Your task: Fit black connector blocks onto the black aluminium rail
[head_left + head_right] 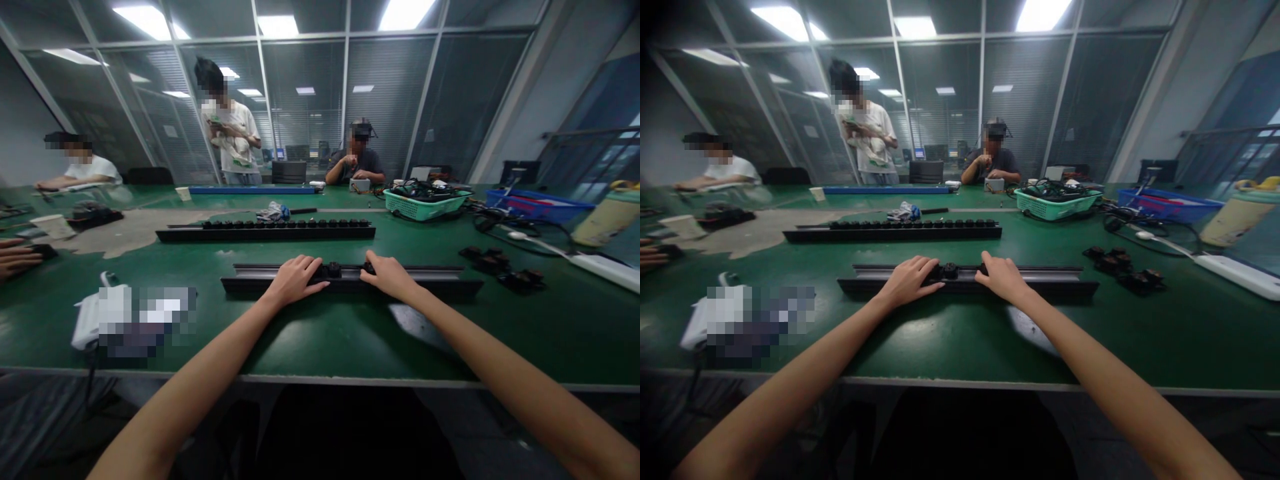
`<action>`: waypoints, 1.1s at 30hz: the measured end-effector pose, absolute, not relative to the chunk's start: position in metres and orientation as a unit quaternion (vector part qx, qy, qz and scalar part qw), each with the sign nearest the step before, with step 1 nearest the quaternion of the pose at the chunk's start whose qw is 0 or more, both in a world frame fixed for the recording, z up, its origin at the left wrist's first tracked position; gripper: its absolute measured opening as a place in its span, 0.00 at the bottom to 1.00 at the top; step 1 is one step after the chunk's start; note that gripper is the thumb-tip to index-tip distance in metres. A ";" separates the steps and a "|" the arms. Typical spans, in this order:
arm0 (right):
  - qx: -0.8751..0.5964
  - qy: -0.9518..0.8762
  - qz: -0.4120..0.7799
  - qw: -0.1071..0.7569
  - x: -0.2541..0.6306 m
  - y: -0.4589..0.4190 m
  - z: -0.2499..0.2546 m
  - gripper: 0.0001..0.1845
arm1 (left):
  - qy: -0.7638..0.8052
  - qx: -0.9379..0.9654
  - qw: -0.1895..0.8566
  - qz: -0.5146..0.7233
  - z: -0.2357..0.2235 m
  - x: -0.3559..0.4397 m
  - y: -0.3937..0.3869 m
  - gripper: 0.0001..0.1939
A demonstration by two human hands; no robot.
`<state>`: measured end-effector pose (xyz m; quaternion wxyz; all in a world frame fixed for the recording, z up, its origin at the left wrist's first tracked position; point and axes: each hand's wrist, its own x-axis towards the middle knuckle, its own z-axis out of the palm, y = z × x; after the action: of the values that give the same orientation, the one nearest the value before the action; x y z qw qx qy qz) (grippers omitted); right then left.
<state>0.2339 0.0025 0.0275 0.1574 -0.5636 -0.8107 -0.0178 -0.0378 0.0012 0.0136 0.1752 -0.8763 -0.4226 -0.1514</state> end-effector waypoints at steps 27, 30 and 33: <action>-0.551 -0.792 0.007 0.262 0.289 0.006 -0.001 0.13 | -0.427 -0.876 0.166 -0.153 0.014 -0.040 0.002 0.30; -0.567 -0.785 -0.003 0.251 0.290 0.005 0.003 0.13 | -0.426 -0.877 0.162 -0.153 0.015 -0.039 0.002 0.30; -0.583 -0.775 -0.008 0.243 0.295 0.007 0.005 0.12 | -0.423 -0.877 0.168 -0.153 0.015 -0.039 0.002 0.30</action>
<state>0.2953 0.0067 0.0052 0.2427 -0.5829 -0.7754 -0.0079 -0.0390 0.0024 0.0150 0.1678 -0.8773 -0.4230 -0.1528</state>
